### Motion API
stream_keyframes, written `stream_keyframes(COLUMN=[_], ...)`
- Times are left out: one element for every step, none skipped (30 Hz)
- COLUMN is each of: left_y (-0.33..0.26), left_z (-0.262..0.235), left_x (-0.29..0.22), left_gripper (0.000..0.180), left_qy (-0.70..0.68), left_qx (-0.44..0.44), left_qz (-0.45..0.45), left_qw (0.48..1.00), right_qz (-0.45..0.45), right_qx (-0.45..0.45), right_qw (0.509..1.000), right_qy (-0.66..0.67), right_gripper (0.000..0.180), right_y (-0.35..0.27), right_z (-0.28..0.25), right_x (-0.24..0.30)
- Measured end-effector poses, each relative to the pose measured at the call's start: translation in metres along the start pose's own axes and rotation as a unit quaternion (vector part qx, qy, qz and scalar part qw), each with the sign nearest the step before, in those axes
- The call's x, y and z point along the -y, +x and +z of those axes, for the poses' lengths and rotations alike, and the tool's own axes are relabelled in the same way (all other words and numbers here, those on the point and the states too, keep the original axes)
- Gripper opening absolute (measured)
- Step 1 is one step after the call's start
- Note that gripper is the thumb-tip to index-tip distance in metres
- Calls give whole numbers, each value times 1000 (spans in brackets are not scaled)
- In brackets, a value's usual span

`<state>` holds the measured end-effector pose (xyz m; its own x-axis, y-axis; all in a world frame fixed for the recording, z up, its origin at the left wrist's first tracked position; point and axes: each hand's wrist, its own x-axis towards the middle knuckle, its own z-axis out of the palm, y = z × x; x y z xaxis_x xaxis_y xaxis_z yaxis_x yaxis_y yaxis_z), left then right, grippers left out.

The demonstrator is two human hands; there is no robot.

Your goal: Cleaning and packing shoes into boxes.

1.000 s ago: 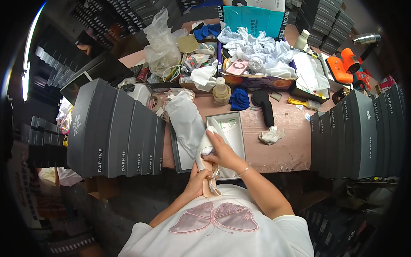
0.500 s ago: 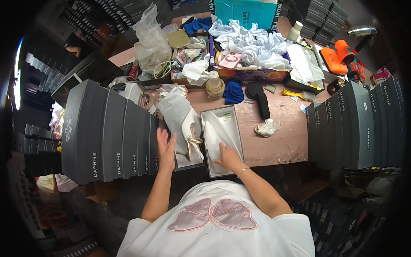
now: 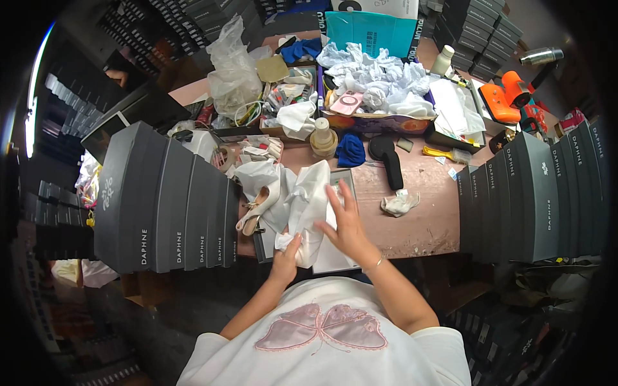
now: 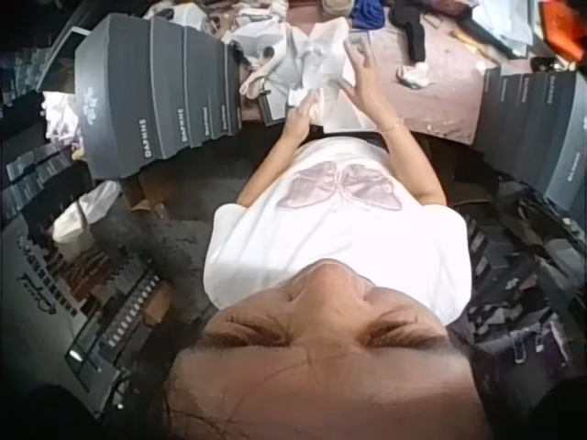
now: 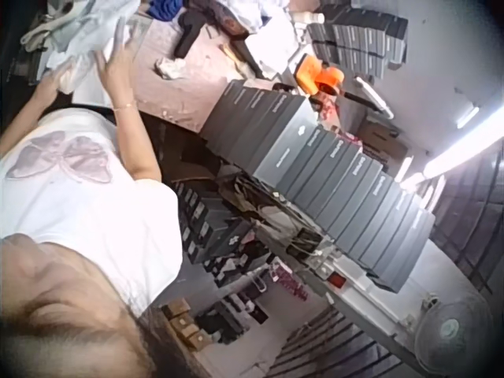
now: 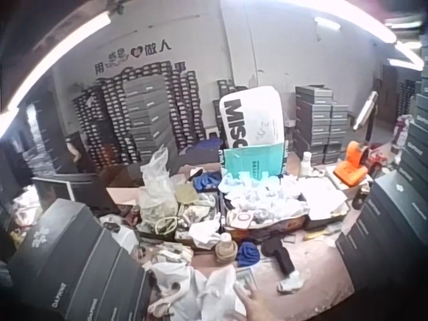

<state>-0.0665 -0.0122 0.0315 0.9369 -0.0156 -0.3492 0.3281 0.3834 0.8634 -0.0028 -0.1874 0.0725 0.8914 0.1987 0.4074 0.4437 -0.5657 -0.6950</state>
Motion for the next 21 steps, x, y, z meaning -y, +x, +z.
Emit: stream_keyframes(left_y=[-3,-5,-7,-7,-6,-3,1,0,-2,-3,-8,-6,-3,-4,1,4,10,10,13,15,19], left_z=[-3,-5,-7,-6,-4,-7,-10,-10,-11,-9,3,3,0,-4,-16,-26,-28,-28,-26,-27,-30], left_x=[-6,-8,-5,1,6,8,9,11,14,16,15,13,10,8,15,20,19,14,8,3,-3], left_gripper=[52,52,55,57,59,59,59,56,53,49,39,38,36,34,39,40,41,42,43,44,44], left_qy=[43,90,63,35,11,-6,-20,-51,-82,-112,-151,-119,-87,-55,-107,-152,-193,-221,-234,-245,-243], left_qx=[27,53,52,14,-23,-48,-68,-65,-62,-59,-41,-40,-40,-44,-44,-34,-18,-5,9,14,17], left_qz=[1,2,3,30,57,67,79,37,-4,-46,-15,-9,-3,4,-16,-43,-71,-84,-93,-93,-90], left_qw=[999,995,997,999,998,997,994,996,995,991,988,992,995,997,993,987,979,972,968,965,966], right_qz=[-53,-88,-124,-160,-177,-168,-158,-149,-170,-190,-185,-110,-33,43,28,-16,-18,-24,-27,-34,-39], right_qx=[0,37,72,106,60,59,59,63,63,62,113,153,191,230,256,264,271,283,277,277,278], right_qw=[998,995,989,980,981,982,983,983,981,978,975,982,980,969,963,951,944,933,929,922,915], right_qy=[-19,-29,-37,-46,-58,-67,-76,-85,-76,-66,-52,-7,37,83,85,161,190,219,242,268,292], right_gripper=[53,44,34,25,13,12,12,12,11,11,10,9,9,9,11,12,12,14,14,15,17], right_y=[16,25,34,38,39,36,29,20,10,2,0,4,11,16,17,4,-7,-12,-13,-12,-15], right_z=[-11,-13,-14,-14,-10,-4,1,6,14,20,21,20,19,14,9,20,22,23,16,2,-15], right_x=[1,-3,-8,-9,0,8,16,24,35,45,51,53,55,64,73,72,76,81,80,83,85])
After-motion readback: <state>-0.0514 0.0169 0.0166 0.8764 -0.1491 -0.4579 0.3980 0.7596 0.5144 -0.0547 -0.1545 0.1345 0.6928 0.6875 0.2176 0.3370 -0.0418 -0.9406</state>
